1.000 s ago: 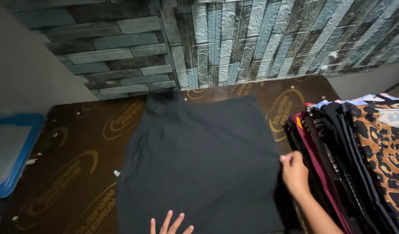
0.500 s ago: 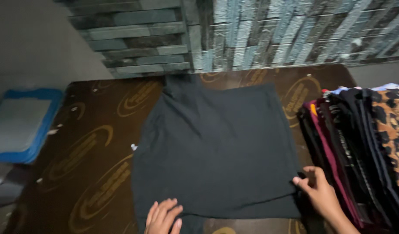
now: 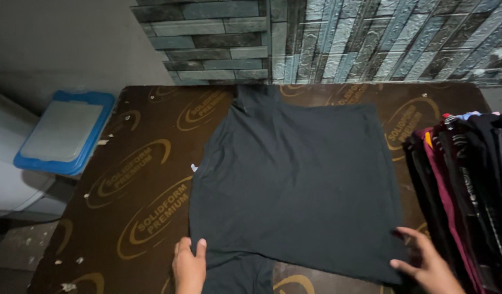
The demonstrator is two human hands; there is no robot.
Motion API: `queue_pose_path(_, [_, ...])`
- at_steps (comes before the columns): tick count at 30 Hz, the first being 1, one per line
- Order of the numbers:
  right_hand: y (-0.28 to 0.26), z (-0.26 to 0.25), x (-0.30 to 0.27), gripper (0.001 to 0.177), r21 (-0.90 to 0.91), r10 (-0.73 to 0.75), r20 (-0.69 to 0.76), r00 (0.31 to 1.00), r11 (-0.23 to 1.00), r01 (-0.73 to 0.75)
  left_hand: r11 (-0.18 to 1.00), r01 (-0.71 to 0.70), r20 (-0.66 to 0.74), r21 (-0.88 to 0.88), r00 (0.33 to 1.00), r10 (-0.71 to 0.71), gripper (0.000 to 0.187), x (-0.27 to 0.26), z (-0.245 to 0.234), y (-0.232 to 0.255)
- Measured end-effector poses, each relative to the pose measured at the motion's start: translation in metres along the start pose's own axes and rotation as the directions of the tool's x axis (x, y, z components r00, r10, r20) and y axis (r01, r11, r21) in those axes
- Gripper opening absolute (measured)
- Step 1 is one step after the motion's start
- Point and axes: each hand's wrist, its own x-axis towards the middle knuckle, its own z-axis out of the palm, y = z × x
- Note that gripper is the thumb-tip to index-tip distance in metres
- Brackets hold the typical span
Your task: The person picks up a black shirt and a white shirt one at a time and folds them on a flat surface.
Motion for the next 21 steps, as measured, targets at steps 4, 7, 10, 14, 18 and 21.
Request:
queue_pose_path(4, [0.039, -0.013, -0.006, 0.072, -0.096, -0.082, -0.034, 0.996, 0.992, 0.078, 0.953, 0.257, 0.167, -0.159, 0.959, -0.23, 0.045, -0.009, 0.004, -0.013])
queue_pose_path(7, [0.023, -0.005, -0.008, 0.079, -0.614, 0.071, -0.105, 0.992, 0.78, -0.121, 0.969, 0.24, 0.224, -0.057, 0.949, -0.221, 0.054, -0.02, -0.021, 0.011])
queue_pose_path(10, [-0.036, 0.03, -0.029, 0.056, -0.739, -0.441, -0.323, 0.837, 0.67, 0.068, 0.975, 0.034, 0.155, 0.219, 0.986, -0.069, 0.057, -0.024, -0.048, 0.049])
queue_pose_path(14, [-0.12, 0.071, -0.02, 0.047, -0.687, -0.637, -0.223, 0.738, 0.64, 0.345, 0.785, -0.586, 0.12, 0.203, 0.81, 0.574, 0.049, -0.001, -0.04, 0.092])
queue_pose_path(18, [-0.121, 0.098, -0.011, 0.055, -0.839, -0.649, -0.09, 0.755, 0.458, 0.293, 0.745, -0.649, 0.178, 0.152, 0.76, 0.626, 0.053, 0.015, -0.02, 0.089])
queue_pose_path(21, [-0.081, 0.101, -0.016, 0.06, -0.8, -0.629, -0.081, 0.773, 0.504, 0.327, 0.707, -0.679, 0.098, 0.199, 0.731, 0.675, 0.055, 0.002, -0.018, 0.058])
